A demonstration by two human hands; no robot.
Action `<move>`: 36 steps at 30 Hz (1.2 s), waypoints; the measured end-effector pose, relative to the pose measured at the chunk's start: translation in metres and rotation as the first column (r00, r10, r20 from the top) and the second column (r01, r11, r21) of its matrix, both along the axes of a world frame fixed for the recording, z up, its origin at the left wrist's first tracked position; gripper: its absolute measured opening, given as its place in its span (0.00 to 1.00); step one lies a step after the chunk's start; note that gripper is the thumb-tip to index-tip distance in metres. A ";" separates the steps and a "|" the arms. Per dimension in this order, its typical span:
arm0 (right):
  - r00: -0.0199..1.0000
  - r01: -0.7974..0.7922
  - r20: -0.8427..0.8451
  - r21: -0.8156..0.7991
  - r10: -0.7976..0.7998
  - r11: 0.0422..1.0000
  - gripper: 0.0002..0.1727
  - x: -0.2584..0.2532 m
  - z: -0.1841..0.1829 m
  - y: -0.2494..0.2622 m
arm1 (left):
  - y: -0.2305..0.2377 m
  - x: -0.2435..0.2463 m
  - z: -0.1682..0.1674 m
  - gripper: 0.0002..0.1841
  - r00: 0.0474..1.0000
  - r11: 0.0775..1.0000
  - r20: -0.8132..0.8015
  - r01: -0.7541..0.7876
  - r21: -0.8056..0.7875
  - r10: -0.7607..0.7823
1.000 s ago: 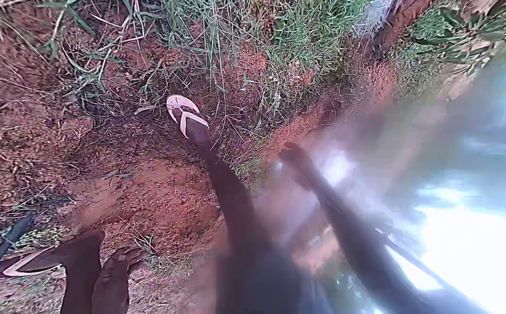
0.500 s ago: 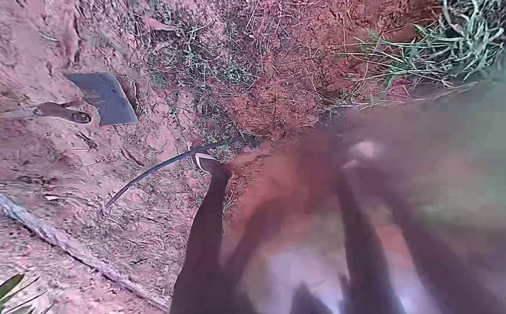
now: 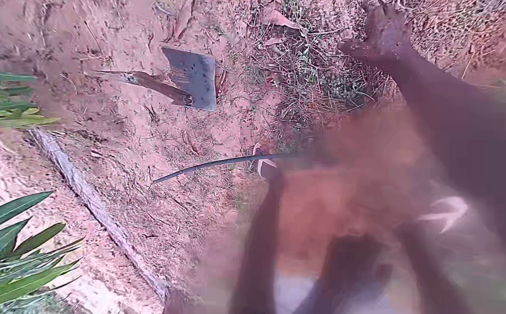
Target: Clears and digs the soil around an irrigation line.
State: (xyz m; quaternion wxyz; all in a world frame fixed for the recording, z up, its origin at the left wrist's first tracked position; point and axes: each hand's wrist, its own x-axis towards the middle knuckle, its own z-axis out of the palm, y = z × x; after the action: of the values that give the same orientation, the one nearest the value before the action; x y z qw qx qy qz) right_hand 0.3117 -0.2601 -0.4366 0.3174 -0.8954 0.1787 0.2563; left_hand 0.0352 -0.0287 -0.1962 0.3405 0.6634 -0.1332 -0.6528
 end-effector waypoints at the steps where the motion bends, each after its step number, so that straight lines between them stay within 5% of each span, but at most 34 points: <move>1: 0.999 0.013 -0.033 0.012 -0.013 1.000 0.55 0.019 -0.006 0.021 | 0.004 0.002 0.002 0.18 1.000 1.000 0.003 -0.017 -0.008 0.017; 6: 0.970 -0.051 -0.233 0.060 0.064 0.997 0.62 0.031 -0.038 0.144 | 0.019 0.030 0.015 0.16 0.989 0.995 0.109 -0.105 0.001 0.104; 10: 0.987 -0.151 -0.058 0.027 0.152 0.988 0.46 -0.035 -0.060 0.208 | -0.002 0.198 0.058 0.24 0.980 0.883 -0.153 0.183 0.433 -0.128; 13: 0.979 -0.184 -0.066 0.107 0.192 0.977 0.32 -0.071 -0.042 0.204 | 0.005 0.123 0.043 0.22 0.996 0.963 -0.030 0.087 0.255 -0.082; 16: 0.995 0.001 -0.100 0.256 0.026 0.967 0.39 -0.090 -0.020 0.181 | 0.011 0.016 0.005 0.18 0.987 0.993 0.110 -0.111 -0.048 0.116; 20: 0.975 0.203 0.014 0.351 -0.222 0.914 0.42 -0.139 -0.009 0.129 | 0.001 0.006 0.000 0.19 0.994 0.993 0.014 -0.105 -0.049 0.106; 26: 0.980 0.174 -0.115 0.102 -0.162 0.980 0.33 -0.208 0.041 -0.001 | -0.006 -0.010 -0.002 0.18 0.987 0.988 0.041 -0.150 -0.044 0.152; 30: 0.994 0.095 -0.052 0.061 -0.092 0.994 0.38 -0.203 0.017 -0.059 | -0.011 -0.019 -0.007 0.18 0.998 0.999 0.034 -0.047 -0.023 0.048; 33: 0.984 -0.007 -0.179 0.075 0.020 0.997 0.57 -0.196 -0.026 -0.042 | -0.018 -0.013 -0.003 0.18 0.999 0.999 0.005 0.044 0.033 -0.044; 36: 0.941 -0.074 -0.336 -0.073 0.045 0.995 0.62 -0.197 -0.037 0.009 | -0.023 -0.017 -0.006 0.18 0.998 0.997 0.028 0.055 0.059 -0.057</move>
State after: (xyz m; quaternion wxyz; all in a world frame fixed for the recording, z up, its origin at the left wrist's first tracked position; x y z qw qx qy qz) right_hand 0.1144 -0.2509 -0.4734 0.2364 -0.8566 0.2133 0.4060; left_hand 0.0185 -0.0515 -0.2027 0.3005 0.6788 -0.1376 -0.6557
